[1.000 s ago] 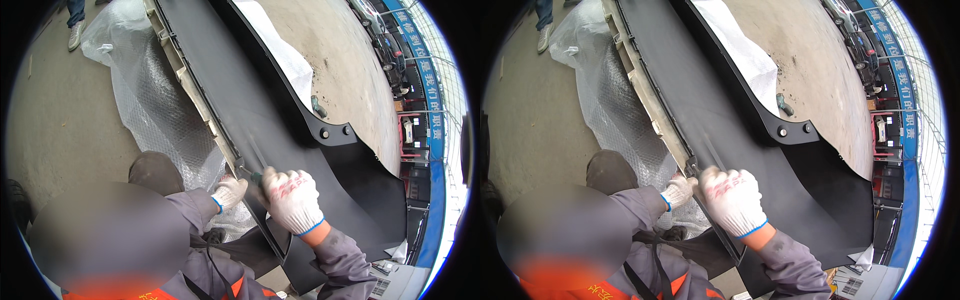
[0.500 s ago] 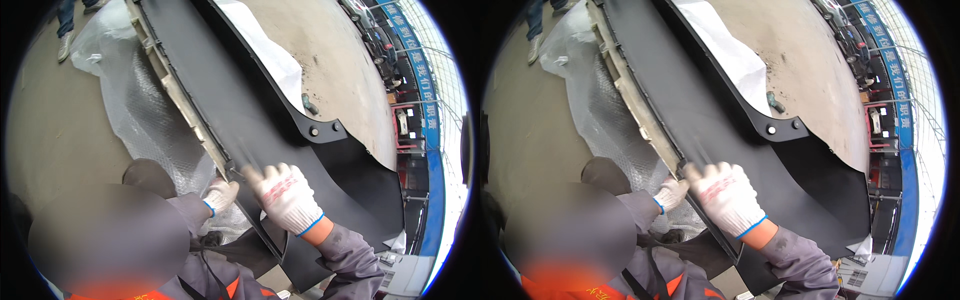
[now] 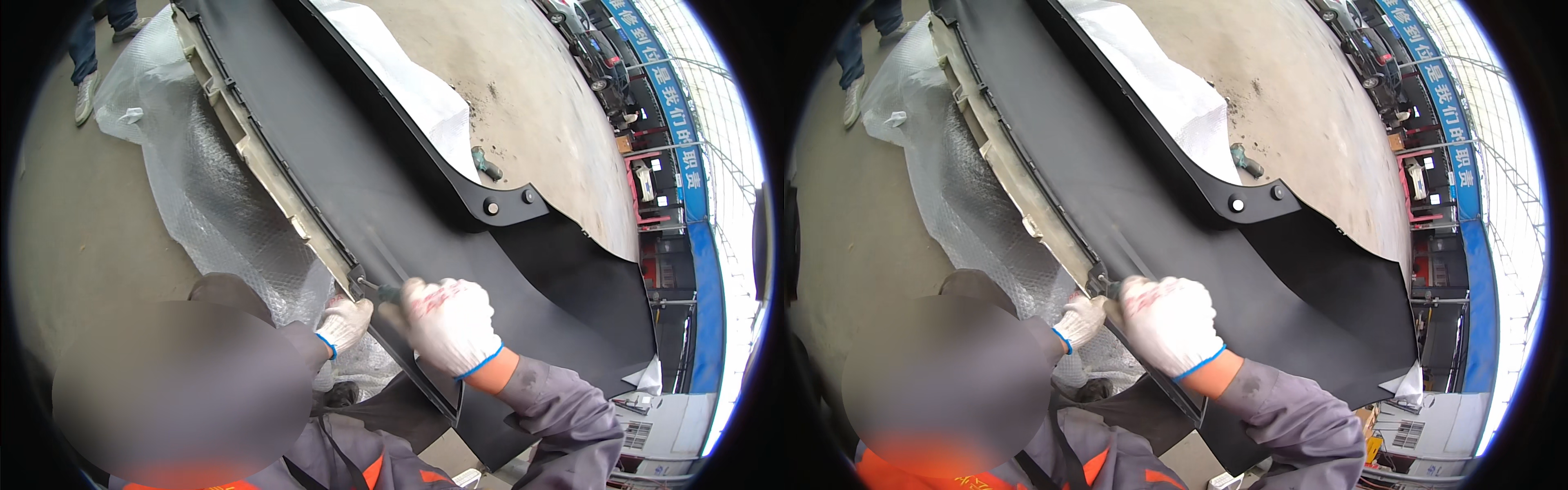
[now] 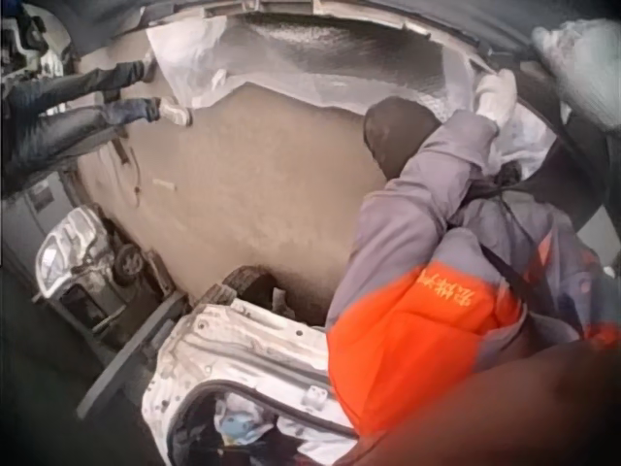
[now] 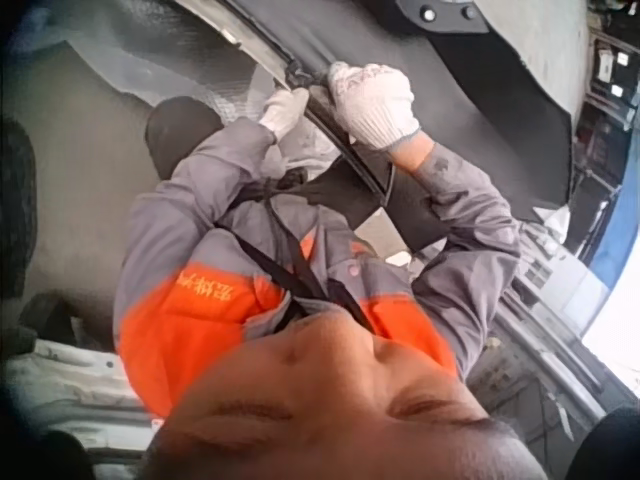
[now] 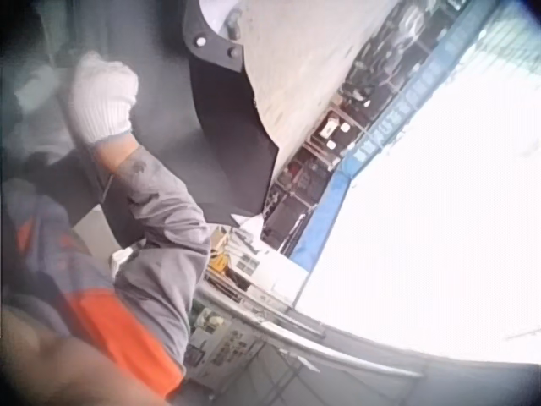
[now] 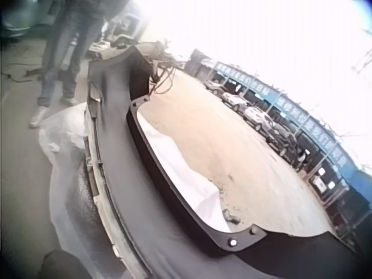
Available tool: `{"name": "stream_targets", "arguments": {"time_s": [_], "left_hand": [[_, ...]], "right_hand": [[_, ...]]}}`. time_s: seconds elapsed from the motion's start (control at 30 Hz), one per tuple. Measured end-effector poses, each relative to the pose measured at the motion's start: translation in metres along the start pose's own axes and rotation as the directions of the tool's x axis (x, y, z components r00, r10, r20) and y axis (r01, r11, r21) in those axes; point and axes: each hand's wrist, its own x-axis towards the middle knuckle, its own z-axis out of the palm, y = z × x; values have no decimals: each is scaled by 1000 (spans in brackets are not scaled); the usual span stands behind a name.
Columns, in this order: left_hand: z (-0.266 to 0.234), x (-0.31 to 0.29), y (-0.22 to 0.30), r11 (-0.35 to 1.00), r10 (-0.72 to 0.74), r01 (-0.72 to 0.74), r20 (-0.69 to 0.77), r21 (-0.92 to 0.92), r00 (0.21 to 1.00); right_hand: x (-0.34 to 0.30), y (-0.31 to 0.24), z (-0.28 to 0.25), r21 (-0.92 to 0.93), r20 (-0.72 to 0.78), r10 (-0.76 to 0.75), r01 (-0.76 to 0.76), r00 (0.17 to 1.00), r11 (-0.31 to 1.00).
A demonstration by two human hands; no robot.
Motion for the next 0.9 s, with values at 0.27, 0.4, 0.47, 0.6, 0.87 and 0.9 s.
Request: {"name": "stream_targets", "arguments": {"time_s": [0.27, 0.4, 0.47, 0.6, 0.87, 0.9], "left_hand": [[4, 0, -5, 998, 60, -60, -19, -19, 998], [-13, 4, -4, 996, 11, -15, -48, -86, 999], [-7, 4, -6, 995, 103, -103, -71, -5, 992], [1, 2, -4, 998, 60, -59, -24, 38, 998], [20, 3, -8, 998, 59, -59, -29, 6, 998], [14, 3, -6, 998, 58, -58, 2, 8, 998]], "right_hand": [[2, 9, -3, -254, -30, -316, 298, 948, 920], [9, 1, -4, 87, 7, 66, -67, 998, 994], [5, 10, 6, -31, -217, -196, 194, 956, 981], [7, 4, -2, -112, -48, -187, 181, 981, 977], [5, 12, -5, -176, -145, -348, 322, 926, 930], [7, 10, -3, -160, -96, -285, 268, 954, 950]]}}
